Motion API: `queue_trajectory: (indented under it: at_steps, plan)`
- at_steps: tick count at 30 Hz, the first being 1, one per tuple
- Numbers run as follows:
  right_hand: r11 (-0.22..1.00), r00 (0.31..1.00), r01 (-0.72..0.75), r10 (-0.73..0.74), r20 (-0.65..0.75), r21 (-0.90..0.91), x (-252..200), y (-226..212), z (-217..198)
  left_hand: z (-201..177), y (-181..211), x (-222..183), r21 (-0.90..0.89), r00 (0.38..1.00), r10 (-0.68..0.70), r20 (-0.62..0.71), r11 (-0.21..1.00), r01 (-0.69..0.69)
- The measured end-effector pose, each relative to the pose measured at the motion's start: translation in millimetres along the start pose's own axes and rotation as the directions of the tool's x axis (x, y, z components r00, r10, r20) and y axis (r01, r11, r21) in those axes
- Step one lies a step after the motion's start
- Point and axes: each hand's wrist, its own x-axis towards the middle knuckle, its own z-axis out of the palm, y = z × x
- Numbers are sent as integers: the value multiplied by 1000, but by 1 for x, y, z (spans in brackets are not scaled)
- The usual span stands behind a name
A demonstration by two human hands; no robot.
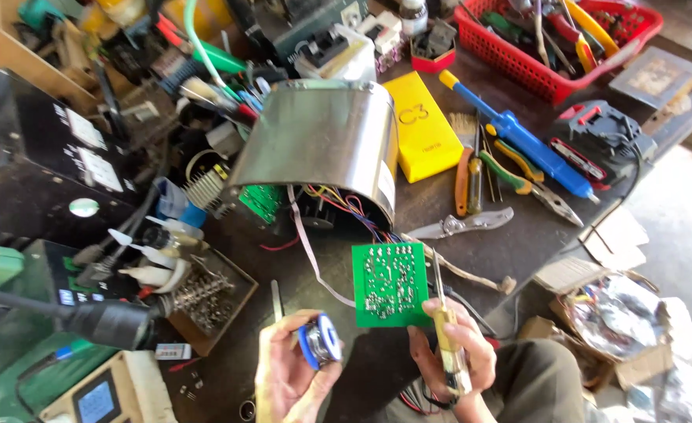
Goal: Reconnecting wires to a circuit board inside a metal housing using a soldering iron and a screwdriver.
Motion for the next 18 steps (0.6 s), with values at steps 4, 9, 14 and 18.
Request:
queue_trajectory:
  at_steps: [4,9,14,18]
  plan:
    - [999,1000,-1,2,26,-47,2,-2,-1,-2,-17,-1,-210,975,-38,219,974,85]
    - [994,997,-23,30,66,-104,1,-4,-1,-2,-9,14,-146,962,-43,270,986,85]
    - [986,992,-53,71,109,-161,4,-12,1,-10,-18,15,-87,943,-77,324,990,110]
    - [977,987,-3,36,154,-212,5,-14,5,-13,-21,12,294,929,142,342,923,-249]
